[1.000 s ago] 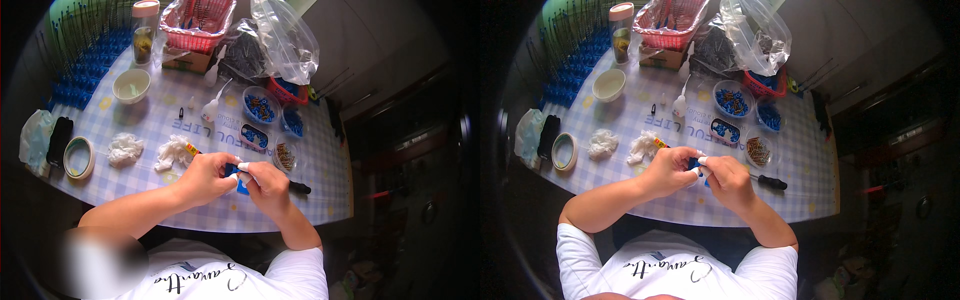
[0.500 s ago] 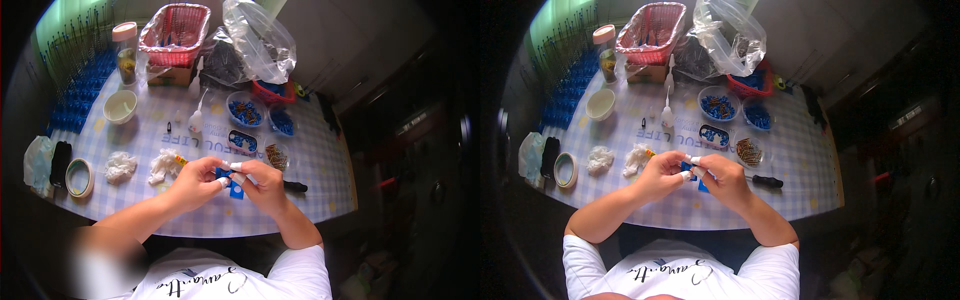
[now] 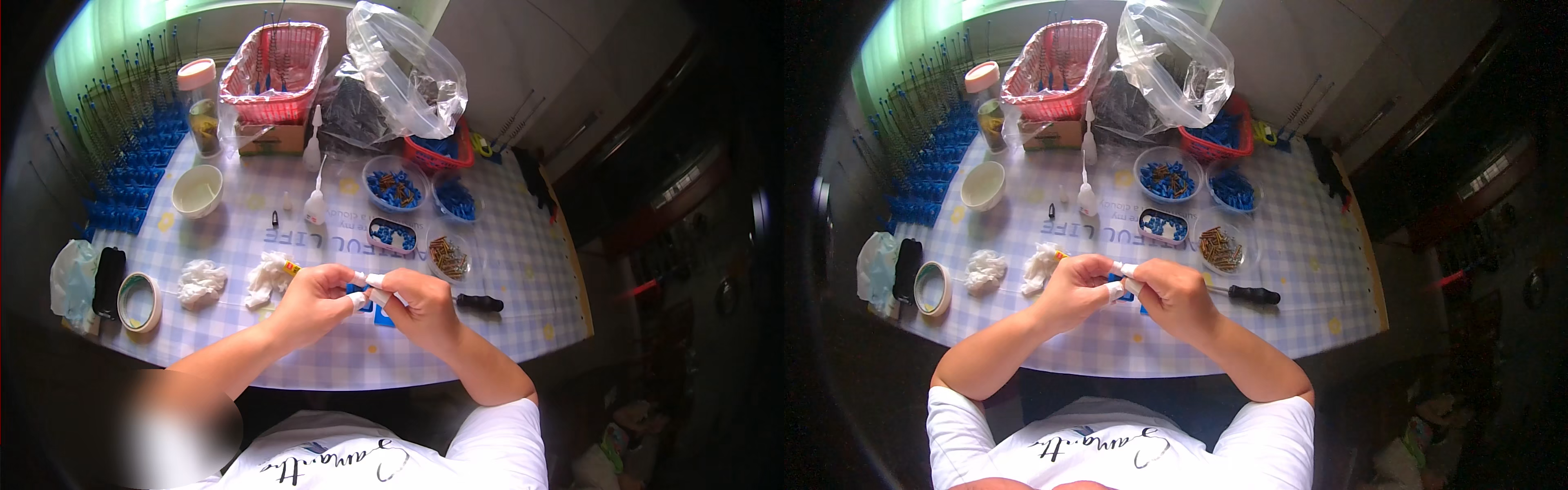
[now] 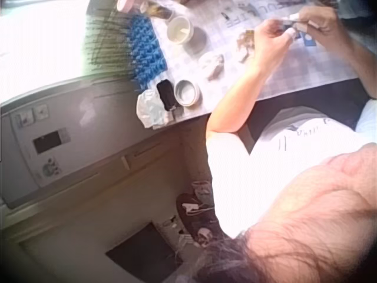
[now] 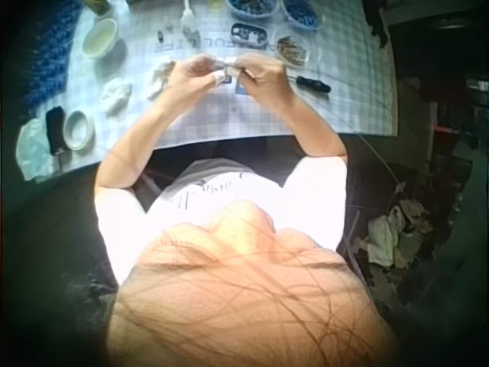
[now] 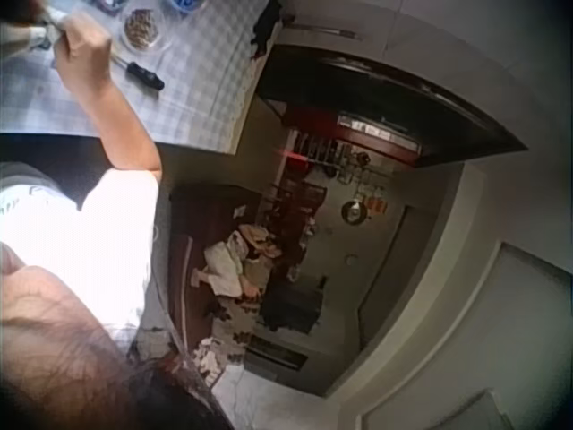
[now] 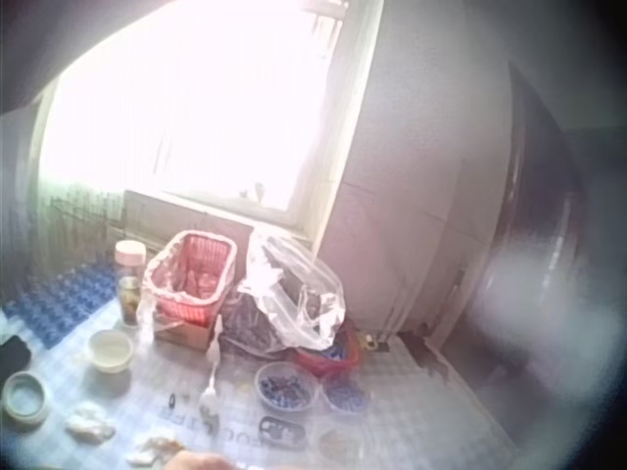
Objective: The person picks up a blue plastic part and a metal pin, inserts the pin into the part, and uses a screwdriver to secure it. They then apply glue from a bottle to the assembly and set the completed piece down.
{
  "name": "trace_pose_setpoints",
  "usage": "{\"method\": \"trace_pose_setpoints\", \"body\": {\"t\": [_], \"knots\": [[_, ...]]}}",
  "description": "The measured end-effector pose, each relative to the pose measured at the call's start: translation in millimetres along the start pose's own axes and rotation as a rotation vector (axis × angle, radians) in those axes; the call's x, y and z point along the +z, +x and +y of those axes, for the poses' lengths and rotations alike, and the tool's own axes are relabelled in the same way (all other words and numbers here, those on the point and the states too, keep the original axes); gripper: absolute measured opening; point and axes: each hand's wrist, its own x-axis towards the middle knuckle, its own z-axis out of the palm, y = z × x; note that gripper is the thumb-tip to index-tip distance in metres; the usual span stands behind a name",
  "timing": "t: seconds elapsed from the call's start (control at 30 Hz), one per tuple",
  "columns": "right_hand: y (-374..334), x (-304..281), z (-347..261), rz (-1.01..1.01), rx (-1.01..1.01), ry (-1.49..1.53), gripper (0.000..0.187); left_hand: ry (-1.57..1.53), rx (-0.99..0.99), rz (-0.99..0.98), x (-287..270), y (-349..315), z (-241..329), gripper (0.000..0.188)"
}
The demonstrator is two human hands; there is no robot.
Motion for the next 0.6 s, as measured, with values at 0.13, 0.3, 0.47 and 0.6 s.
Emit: {"method": "trace_pose_setpoints", "body": {"t": [0.13, 0.3, 0.47, 0.6], "knots": [[-1, 0, -3, -0.010, 0.074, 0.022, 0.019, 0.024, -0.060, -0.024, -4, 2, -2, 0.021], [13, -25, -19, -0.008, 0.295, 0.081, 0.022, 0.032, -0.108, 0.004, -3, 0, 5, 0.023], [31, -67, -28, -0.159, 0.398, -0.089, 0.017, 0.070, -0.132, 0.057, -5, 0, 12, 0.021], [65, -83, 1, -0.217, 0.393, -0.373, 0.017, 0.057, -0.099, 0.059, -4, 2, 10, 0.020]]}}
